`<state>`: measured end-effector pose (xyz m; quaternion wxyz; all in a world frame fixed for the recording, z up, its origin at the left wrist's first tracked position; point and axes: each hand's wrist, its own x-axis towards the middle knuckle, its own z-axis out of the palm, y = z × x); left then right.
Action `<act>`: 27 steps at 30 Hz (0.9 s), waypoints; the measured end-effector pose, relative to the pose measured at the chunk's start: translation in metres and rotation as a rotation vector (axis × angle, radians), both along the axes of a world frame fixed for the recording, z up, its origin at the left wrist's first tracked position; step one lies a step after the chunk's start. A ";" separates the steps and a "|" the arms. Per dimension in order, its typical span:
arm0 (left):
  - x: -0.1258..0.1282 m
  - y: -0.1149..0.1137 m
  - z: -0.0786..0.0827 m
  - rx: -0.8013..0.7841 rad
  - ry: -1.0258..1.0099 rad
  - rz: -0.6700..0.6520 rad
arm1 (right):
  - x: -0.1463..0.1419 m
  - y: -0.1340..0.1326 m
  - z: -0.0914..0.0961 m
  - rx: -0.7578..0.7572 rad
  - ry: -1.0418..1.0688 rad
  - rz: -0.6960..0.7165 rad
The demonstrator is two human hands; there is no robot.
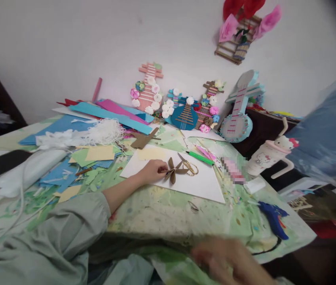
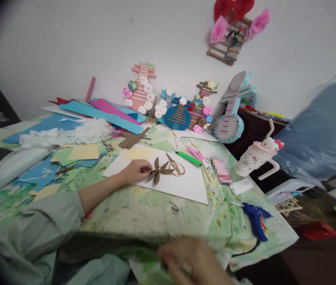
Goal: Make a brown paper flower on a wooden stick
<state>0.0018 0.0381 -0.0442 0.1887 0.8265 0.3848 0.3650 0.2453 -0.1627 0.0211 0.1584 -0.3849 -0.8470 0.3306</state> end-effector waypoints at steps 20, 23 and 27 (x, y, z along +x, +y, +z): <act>0.001 -0.006 0.006 -0.026 0.099 -0.021 | -0.072 0.216 -0.036 0.479 -0.174 -0.480; -0.005 -0.002 0.009 -0.242 -0.167 0.151 | -0.063 0.221 -0.043 0.421 0.151 -0.484; -0.008 0.003 0.011 -0.430 -0.450 0.183 | -0.060 0.224 -0.048 0.289 0.396 -0.352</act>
